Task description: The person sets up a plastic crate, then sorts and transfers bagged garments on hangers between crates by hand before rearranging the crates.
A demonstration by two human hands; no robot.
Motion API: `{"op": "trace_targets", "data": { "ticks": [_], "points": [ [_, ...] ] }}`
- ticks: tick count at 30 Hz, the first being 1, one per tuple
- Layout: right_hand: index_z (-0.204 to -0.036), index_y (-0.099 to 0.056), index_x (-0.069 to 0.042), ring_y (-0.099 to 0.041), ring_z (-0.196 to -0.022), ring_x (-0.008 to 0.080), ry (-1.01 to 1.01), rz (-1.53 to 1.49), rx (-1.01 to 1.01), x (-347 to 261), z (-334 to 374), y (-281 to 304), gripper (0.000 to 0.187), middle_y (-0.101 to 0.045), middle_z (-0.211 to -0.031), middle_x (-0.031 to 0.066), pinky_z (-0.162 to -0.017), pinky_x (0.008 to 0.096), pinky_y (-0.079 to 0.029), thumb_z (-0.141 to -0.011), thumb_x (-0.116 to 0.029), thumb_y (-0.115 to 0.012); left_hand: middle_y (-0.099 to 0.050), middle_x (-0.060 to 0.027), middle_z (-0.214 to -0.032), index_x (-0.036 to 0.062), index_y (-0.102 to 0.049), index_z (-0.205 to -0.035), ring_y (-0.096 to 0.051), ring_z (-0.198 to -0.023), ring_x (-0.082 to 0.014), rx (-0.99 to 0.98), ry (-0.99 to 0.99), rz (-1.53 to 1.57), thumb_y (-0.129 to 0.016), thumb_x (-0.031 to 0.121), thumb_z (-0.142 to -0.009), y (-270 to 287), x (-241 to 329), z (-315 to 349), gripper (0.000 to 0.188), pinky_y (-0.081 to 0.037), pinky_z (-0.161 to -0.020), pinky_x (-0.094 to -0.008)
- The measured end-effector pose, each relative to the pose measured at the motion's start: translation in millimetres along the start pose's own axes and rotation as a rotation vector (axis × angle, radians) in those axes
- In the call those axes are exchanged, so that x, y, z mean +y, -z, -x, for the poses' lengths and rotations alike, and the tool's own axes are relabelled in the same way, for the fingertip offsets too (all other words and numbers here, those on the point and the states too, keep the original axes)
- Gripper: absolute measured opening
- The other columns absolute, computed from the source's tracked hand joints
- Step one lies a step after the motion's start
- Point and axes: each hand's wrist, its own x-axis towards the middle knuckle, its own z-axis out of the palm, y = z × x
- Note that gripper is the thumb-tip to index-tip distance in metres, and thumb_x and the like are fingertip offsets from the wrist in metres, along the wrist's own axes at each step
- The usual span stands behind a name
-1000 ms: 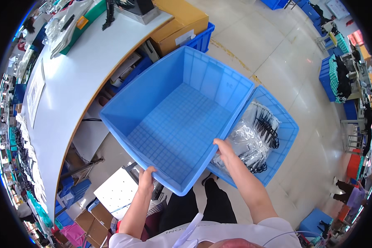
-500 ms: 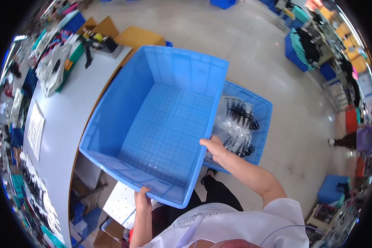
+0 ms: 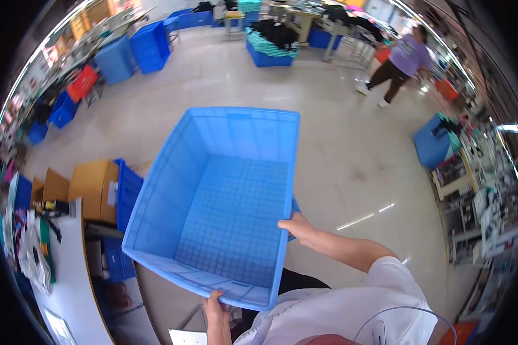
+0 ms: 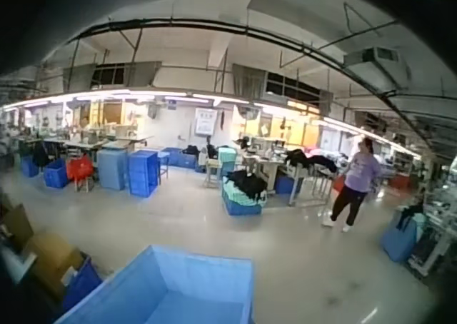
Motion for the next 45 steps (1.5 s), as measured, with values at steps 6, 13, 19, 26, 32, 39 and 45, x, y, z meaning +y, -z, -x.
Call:
{"op": "trace_targets", "data": {
  "ticks": [6, 13, 19, 26, 32, 39, 45],
  "points": [
    [-0.100, -0.066, 0.004, -0.065, -0.084, 0.0221, -0.021, -0.227, 0.306, 43.3, 70.4, 124.9, 0.034, -0.067, -0.092, 0.0122, -0.071, 0.0383, -0.051, -0.076, -0.019, -0.067, -0.058, -0.0100, -0.106, 0.0003, -0.048, -0.128, -0.061, -0.090, -0.0203, -0.342, 0.107, -0.267, -0.064, 0.005, -0.076, -101.4, -15.7, -0.3, 0.055, -0.056, -0.072, -0.0322],
    [-0.100, -0.064, 0.006, -0.068, -0.087, 0.0236, -0.167, -0.435, 0.584, 118.6, 98.9, 269.0, 0.032, -0.068, -0.094, 0.0135, -0.082, 0.0406, -0.057, -0.077, -0.017, -0.066, -0.059, -0.0088, -0.094, 0.0001, -0.053, -0.116, -0.062, -0.078, -0.0192, -0.522, 0.173, -0.565, -0.063, 0.006, -0.077, -234.5, -104.4, 25.0, 0.041, -0.055, -0.062, -0.0313],
    [-0.098, -0.064, 0.003, -0.068, -0.083, 0.0237, -0.251, -0.648, 0.612, 221.0, 72.5, 416.6, 0.027, -0.067, -0.091, 0.0120, -0.076, 0.0397, -0.058, -0.076, -0.013, -0.065, -0.061, -0.0077, -0.094, 0.0031, -0.054, -0.117, -0.062, -0.078, -0.0188, -0.546, 0.149, -0.718, -0.065, 0.007, -0.076, -352.3, -218.8, 63.7, 0.043, -0.054, -0.061, -0.0332],
    [-0.089, -0.061, -0.003, -0.065, -0.079, 0.0234, -0.348, -0.867, 0.626, 330.2, 0.5, 544.0, 0.015, -0.061, -0.085, 0.0079, -0.079, 0.0431, -0.058, -0.075, -0.009, -0.064, -0.066, -0.0124, -0.095, -0.0002, -0.060, -0.111, -0.065, -0.072, -0.0244, -0.566, 0.103, -1.101, -0.072, 0.012, -0.073, -528.7, -323.7, 81.3, 0.041, -0.052, -0.054, -0.0403],
    [-0.085, -0.061, -0.004, -0.063, -0.075, 0.0244, -0.444, -0.849, 0.538, 318.7, -33.9, 573.8, 0.014, -0.059, -0.082, 0.0080, -0.069, 0.0435, -0.057, -0.075, -0.013, -0.067, -0.065, -0.0153, -0.094, -0.0069, -0.055, -0.114, -0.067, -0.076, -0.0298, -0.414, 0.073, -1.311, -0.077, 0.010, -0.070, -622.1, -386.7, 54.5, 0.052, -0.054, -0.057, -0.0485],
    [-0.102, -0.062, 0.003, -0.064, -0.088, 0.0360, -0.273, 0.019, 0.708, 357.3, -55.8, 664.7, 0.036, -0.063, -0.101, 0.0185, -0.076, 0.0468, -0.054, -0.077, -0.024, -0.069, -0.058, -0.0213, -0.116, -0.0111, -0.024, -0.138, -0.066, -0.092, -0.0337, -0.377, 0.182, -1.289, -0.078, 0.017, -0.073, -653.5, -475.7, 62.1, 0.089, -0.054, -0.074, -0.0573],
    [-0.140, -0.047, 0.005, -0.049, -0.131, 0.0397, 0.131, 0.558, 0.034, 137.3, -68.1, 618.7, 0.086, -0.050, -0.140, 0.0289, -0.103, 0.0440, -0.045, -0.083, -0.055, -0.069, -0.055, -0.0225, -0.126, -0.0073, -0.030, -0.137, -0.060, -0.107, -0.0364, -0.420, 0.324, -1.221, -0.076, 0.025, -0.077, -638.0, -565.0, 84.4, 0.082, -0.051, -0.087, -0.0539]
  ]
}}
